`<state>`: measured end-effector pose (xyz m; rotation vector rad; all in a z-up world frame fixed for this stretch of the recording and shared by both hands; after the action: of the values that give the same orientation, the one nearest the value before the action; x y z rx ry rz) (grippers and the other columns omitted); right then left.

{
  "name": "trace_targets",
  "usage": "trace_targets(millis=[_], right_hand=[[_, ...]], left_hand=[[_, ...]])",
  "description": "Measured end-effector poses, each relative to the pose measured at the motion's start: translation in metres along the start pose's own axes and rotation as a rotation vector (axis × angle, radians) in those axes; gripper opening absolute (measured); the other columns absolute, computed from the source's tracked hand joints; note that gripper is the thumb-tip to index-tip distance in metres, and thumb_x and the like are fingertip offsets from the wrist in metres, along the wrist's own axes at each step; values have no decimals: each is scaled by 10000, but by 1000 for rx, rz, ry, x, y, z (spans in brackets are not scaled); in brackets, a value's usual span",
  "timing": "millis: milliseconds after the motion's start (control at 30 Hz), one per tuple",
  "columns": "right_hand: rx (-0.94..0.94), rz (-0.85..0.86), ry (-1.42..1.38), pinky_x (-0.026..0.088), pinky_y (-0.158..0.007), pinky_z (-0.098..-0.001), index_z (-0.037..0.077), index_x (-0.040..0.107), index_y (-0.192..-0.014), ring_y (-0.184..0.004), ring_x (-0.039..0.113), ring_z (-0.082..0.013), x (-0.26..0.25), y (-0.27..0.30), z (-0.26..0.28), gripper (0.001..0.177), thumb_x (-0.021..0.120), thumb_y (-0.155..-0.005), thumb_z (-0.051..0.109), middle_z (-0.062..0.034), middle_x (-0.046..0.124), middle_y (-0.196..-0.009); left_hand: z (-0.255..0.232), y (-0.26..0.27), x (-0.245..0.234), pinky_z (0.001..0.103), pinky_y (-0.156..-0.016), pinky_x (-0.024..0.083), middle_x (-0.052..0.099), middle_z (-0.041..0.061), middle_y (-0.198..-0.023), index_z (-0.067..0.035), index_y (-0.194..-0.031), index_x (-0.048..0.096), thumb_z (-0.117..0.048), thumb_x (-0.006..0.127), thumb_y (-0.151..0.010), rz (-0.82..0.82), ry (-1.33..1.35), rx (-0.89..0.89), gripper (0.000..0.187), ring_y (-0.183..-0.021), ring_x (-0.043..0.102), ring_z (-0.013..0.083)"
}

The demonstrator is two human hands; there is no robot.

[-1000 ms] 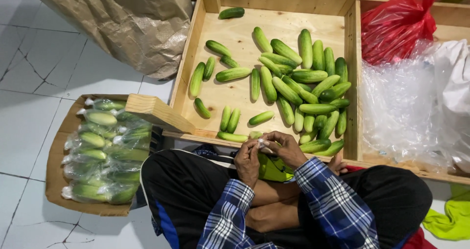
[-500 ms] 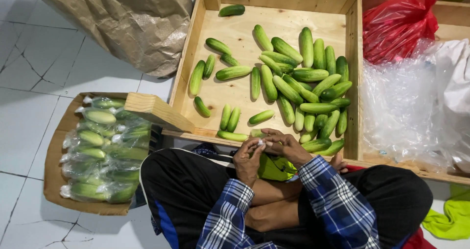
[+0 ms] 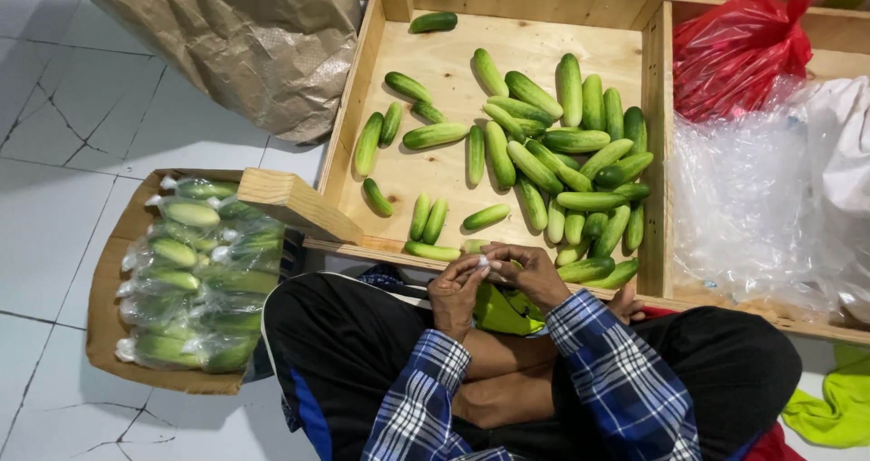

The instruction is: The person picks cucumbers from a wooden tray, wipes them with a yellow cloth, and places them into plastic bags which they then seal by hand and place into a cardboard box.

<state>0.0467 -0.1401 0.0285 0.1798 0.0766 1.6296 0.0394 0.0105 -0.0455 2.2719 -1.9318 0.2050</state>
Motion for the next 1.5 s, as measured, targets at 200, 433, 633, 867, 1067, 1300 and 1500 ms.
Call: trace_targets(millis=[200,433,633,867,1067,1300,1500], right_hand=[[24,-26,-28,450,-1093,-413,21,743,-952,-1218,634,-224,-2,1,12,163,831,-815,28,-146,779,-1065],[35,13,-10,523,-967,-389,11,780,-967,-1059,631,-194,7,3,23,111,793,-863,49,-150,762,-1087],[-11,47,150,515,-925,-390,65,778,-1145,-985,632,-188,4,-3,18,245,772,-903,103,-126,755,-1062],[-140,14,340,498,-1053,-480,99,849,-1004,-1151,705,-331,-7,-10,-7,132,794,-891,139,-132,809,-1082],[-188,150,395,318,-1184,-601,168,642,-1434,-1448,416,-418,-15,-5,0,566,685,-870,177,-195,556,-1512],[-238,89,546,401,-1165,-344,105,451,-1524,-1524,354,-250,-4,8,-2,763,709,-809,46,-129,390,-1631],[-167,-6,246,463,-1083,-305,-15,546,-1456,-1256,586,-223,34,30,36,654,668,-814,-21,-155,614,-1426]], left_hand=[[0,1,2,294,-740,660,790,165,-990,51,-1026,772,46,851,-803,-11,25,-34,237,-869,757,192],[-21,-1,1,319,-744,639,796,152,-936,26,-943,799,27,860,-802,-4,-25,32,155,-879,732,159],[-28,1,1,324,-775,611,801,136,-908,-3,-894,813,-25,841,-838,-18,-45,39,66,-871,722,140],[14,5,2,289,-612,630,795,178,-915,0,-878,793,-22,798,-852,-42,-36,-52,35,-713,749,191],[-6,2,15,321,-580,604,781,197,-924,-16,-900,790,14,782,-857,-63,-98,6,53,-775,763,277],[-114,12,14,291,-836,587,764,51,-909,-74,-886,747,-73,728,-903,-46,-127,136,25,-872,718,153],[-196,31,-13,269,-899,584,765,55,-995,-90,-918,734,-203,759,-923,-61,57,58,116,-954,717,126]])
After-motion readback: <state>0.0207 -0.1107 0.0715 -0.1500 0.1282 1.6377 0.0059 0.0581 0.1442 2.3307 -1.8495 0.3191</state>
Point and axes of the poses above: each hand's wrist, its own y-axis away from the middle knuckle, its own x-axis out of the palm, z = x × y, the point moved 4 cm from there along -y, towards the middle knuckle
